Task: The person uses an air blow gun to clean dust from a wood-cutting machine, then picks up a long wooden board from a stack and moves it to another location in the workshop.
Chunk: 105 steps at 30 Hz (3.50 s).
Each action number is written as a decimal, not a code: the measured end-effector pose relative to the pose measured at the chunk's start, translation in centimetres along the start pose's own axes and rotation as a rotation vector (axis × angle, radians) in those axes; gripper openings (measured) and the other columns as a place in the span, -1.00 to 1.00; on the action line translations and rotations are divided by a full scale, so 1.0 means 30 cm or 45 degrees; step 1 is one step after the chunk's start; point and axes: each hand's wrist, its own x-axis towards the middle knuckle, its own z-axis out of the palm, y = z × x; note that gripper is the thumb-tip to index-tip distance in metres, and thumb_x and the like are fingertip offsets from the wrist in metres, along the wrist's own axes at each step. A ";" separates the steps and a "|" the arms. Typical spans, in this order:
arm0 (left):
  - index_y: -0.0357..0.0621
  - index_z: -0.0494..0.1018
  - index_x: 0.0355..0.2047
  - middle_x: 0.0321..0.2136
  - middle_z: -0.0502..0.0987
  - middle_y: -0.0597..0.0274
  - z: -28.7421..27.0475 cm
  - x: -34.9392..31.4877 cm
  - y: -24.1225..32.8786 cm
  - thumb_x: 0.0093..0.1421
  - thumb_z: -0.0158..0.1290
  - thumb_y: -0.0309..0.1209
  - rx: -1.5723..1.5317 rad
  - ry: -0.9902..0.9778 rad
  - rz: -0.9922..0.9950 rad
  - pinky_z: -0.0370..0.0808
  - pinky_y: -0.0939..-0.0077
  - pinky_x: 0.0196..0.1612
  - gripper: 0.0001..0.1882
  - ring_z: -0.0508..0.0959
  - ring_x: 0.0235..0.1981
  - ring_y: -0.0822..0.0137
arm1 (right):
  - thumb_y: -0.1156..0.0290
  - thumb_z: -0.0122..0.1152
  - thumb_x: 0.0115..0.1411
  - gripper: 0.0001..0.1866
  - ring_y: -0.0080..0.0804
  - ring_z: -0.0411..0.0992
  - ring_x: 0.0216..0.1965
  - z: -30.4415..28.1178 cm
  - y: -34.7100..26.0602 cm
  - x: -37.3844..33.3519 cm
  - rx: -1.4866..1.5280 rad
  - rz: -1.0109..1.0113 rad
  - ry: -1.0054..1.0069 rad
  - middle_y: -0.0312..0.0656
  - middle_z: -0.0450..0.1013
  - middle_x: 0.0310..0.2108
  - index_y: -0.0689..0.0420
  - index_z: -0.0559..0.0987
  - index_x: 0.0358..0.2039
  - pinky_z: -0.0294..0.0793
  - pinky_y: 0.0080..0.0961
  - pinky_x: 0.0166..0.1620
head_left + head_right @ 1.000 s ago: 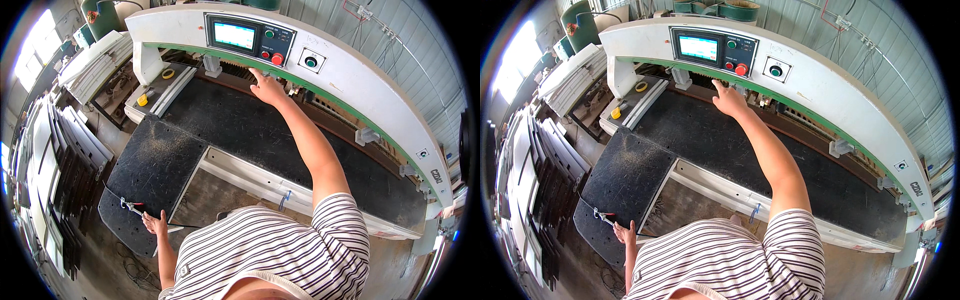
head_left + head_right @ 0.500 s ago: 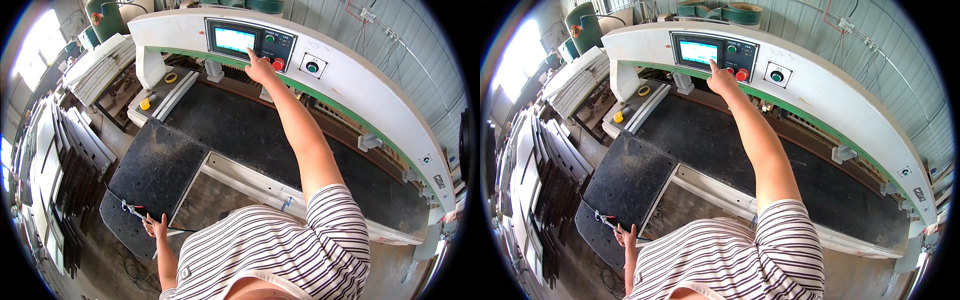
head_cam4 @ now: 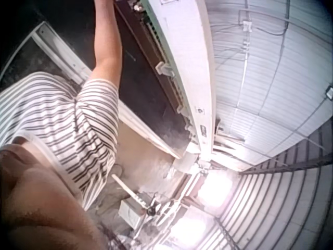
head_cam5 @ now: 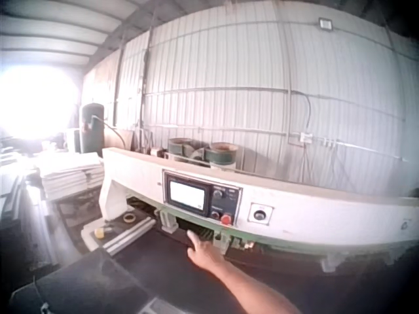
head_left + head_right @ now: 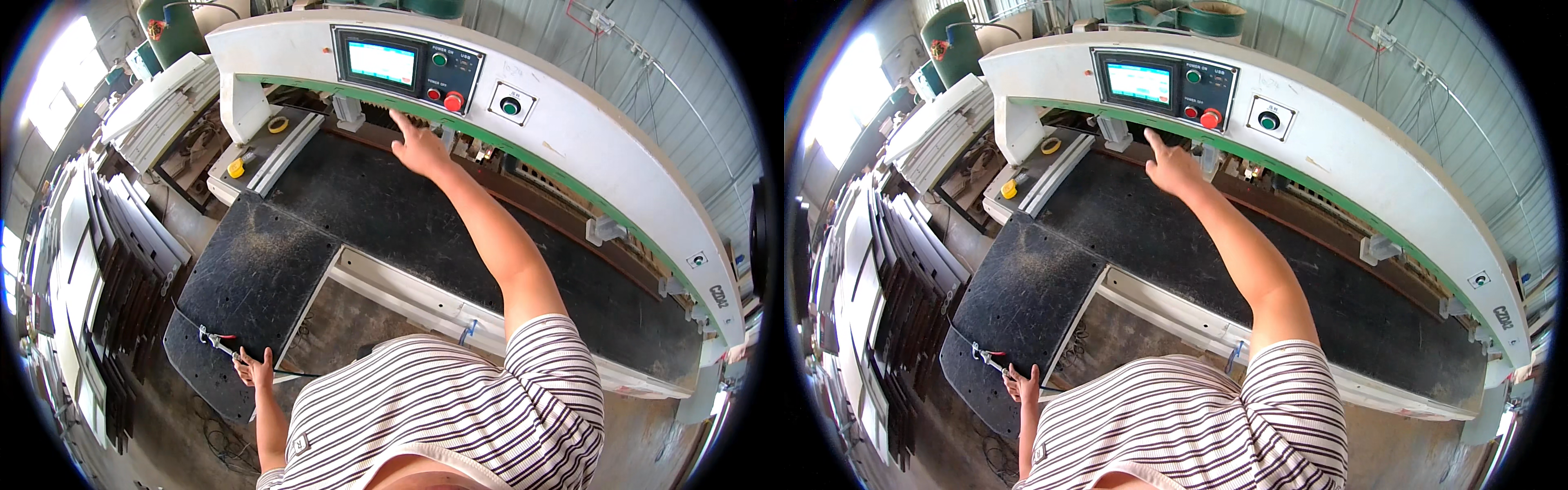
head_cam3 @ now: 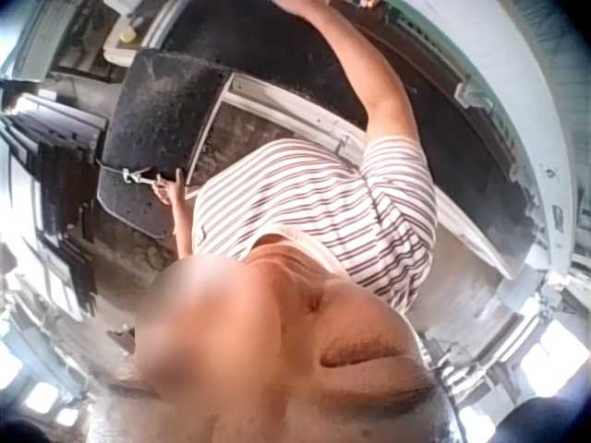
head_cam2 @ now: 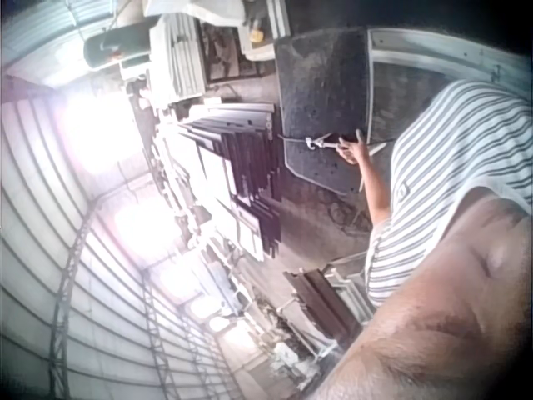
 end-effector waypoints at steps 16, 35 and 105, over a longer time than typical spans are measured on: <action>0.33 -0.19 0.33 0.31 -0.28 -0.04 0.031 0.024 -0.026 -0.04 -0.03 0.37 0.128 0.125 0.108 -0.19 -0.08 0.27 0.03 -0.20 0.31 -0.07 | 0.17 0.15 0.14 -0.34 -0.09 0.01 0.28 0.289 0.383 -1.026 -0.308 0.430 -0.644 -0.06 -0.01 0.27 0.06 0.17 0.22 0.12 -0.06 0.23; 0.08 -0.05 0.29 0.27 0.03 0.06 -0.126 0.329 0.005 -0.12 0.12 0.31 -0.004 0.465 -0.419 0.15 -0.25 0.11 0.08 0.08 0.23 -0.13 | 0.24 0.29 0.06 -0.12 -0.16 -0.20 0.38 0.246 0.340 -1.023 -0.239 0.596 -0.907 -0.12 -0.25 0.38 -0.04 0.01 0.32 0.03 -0.06 0.29; -0.11 0.36 -0.12 -0.50 0.49 0.15 -0.286 -0.792 0.325 0.24 -0.08 -0.01 0.290 -0.773 0.629 0.35 0.48 -0.47 -0.56 0.43 -0.53 0.28 | 0.29 -0.02 0.27 -0.66 -0.27 0.27 0.16 0.135 0.775 -1.298 -0.243 0.559 0.183 -0.14 0.37 0.06 0.13 0.40 0.02 0.13 -0.18 0.24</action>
